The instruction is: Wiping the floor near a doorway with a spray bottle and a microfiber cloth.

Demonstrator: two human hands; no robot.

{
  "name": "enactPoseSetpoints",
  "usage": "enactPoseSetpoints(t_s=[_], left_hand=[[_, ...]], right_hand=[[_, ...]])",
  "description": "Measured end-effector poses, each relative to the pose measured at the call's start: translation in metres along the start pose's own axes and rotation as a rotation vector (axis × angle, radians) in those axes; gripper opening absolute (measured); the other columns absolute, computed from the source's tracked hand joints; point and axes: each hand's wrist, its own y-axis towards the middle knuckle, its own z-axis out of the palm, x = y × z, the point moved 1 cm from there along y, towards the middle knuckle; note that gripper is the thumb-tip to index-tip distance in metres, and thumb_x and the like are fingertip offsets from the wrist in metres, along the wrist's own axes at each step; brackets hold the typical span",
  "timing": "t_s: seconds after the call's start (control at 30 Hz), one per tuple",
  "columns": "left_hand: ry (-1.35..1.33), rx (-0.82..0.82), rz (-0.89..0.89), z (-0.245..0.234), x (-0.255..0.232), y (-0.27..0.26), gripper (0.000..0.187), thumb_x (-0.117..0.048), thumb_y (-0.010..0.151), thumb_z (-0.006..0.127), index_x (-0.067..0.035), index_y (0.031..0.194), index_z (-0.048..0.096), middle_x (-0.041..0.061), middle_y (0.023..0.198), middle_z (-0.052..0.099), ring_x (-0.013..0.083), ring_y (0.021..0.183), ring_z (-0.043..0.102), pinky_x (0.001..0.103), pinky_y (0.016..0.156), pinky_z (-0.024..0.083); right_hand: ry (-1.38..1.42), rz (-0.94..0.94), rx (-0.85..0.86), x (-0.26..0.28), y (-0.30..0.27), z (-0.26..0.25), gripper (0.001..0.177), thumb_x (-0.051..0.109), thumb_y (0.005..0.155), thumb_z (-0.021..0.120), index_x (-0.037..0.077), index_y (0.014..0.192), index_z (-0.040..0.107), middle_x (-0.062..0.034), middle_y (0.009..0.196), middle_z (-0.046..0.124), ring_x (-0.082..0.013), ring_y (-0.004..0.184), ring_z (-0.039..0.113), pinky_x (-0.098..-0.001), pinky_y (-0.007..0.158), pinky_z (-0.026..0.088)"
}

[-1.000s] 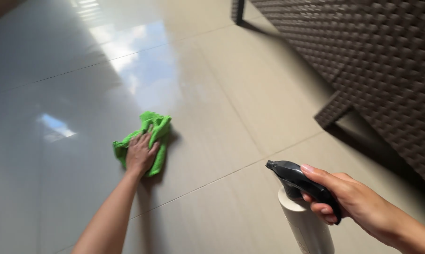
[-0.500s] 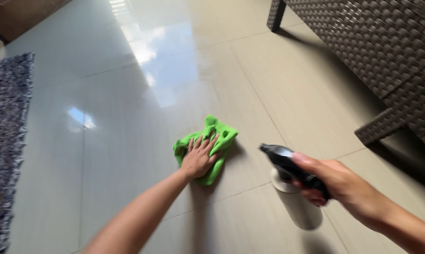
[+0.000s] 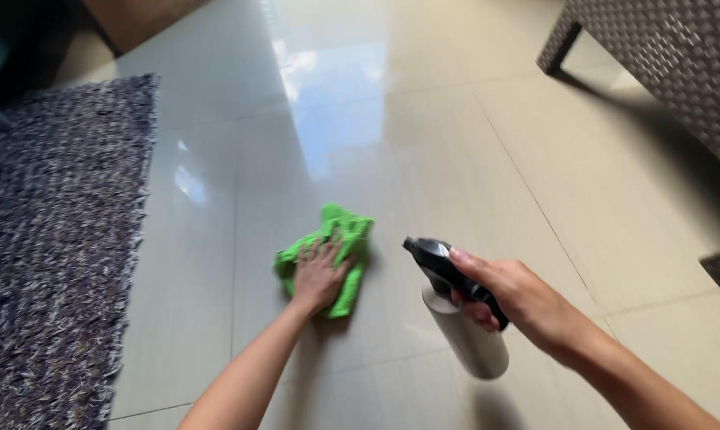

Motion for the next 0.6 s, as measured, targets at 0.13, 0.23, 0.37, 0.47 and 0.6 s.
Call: enactPoseSetpoints(t_s=[0.13, 0.23, 0.37, 0.47, 0.6], left_hand=[[-0.001, -0.257, -0.374, -0.011, 0.123, -0.042, 0.069, -0.059, 0.104, 0.032, -0.020, 0.160, 0.033, 0.010, 0.161, 0.043, 0.0322, 0.149, 0.039, 0.050, 0.126, 0.021], [-0.043, -0.342, -0.644, -0.045, 0.208, -0.076, 0.071, -0.061, 0.105, 0.026, -0.019, 0.162, 0.032, 0.010, 0.164, 0.038, 0.0356, 0.149, 0.037, 0.048, 0.126, 0.021], [0.052, -0.395, -0.691, -0.056, 0.250, -0.080, 0.077, -0.066, 0.101, 0.015, -0.019, 0.161, 0.023, 0.001, 0.168, 0.017, 0.0310, 0.152, 0.020, 0.050, 0.122, 0.004], [0.107, -0.343, -0.800, -0.053, 0.229, -0.040, 0.073, -0.063, 0.103, 0.013, -0.024, 0.163, 0.026, -0.005, 0.172, 0.012, 0.0298, 0.156, 0.019, 0.051, 0.128, 0.002], [0.128, -0.402, -0.656, 0.007, 0.222, 0.060, 0.060, -0.055, 0.106, 0.021, -0.025, 0.154, 0.043, 0.001, 0.166, 0.032, 0.0299, 0.149, 0.033, 0.054, 0.124, 0.014]], right_hand=[[0.032, 0.014, 0.025, -0.001, 0.006, 0.016, 0.061, 0.060, 0.095, 0.048, 0.004, 0.073, 0.062, -0.0009, 0.057, 0.043, -0.0152, 0.053, 0.040, -0.0319, 0.054, 0.035], [0.031, 0.064, 0.020, 0.002, 0.013, 0.022, 0.061, 0.059, 0.096, 0.049, 0.003, 0.074, 0.062, -0.0023, 0.056, 0.043, -0.0163, 0.053, 0.039, -0.0326, 0.053, 0.034], [0.102, 0.053, 0.067, -0.034, 0.036, 0.020, 0.057, 0.055, 0.102, 0.049, 0.002, 0.085, 0.062, -0.0014, 0.061, 0.046, -0.0166, 0.056, 0.044, -0.0334, 0.054, 0.039], [0.029, 0.173, -0.051, -0.035, 0.048, 0.026, 0.061, 0.055, 0.102, 0.048, -0.001, 0.083, 0.062, -0.0053, 0.059, 0.045, -0.0191, 0.055, 0.041, -0.0344, 0.054, 0.035], [0.163, 0.222, -0.103, -0.067, 0.067, 0.003, 0.065, 0.059, 0.105, 0.046, -0.003, 0.087, 0.059, -0.0064, 0.057, 0.038, -0.0232, 0.053, 0.044, -0.0371, 0.052, 0.038]])
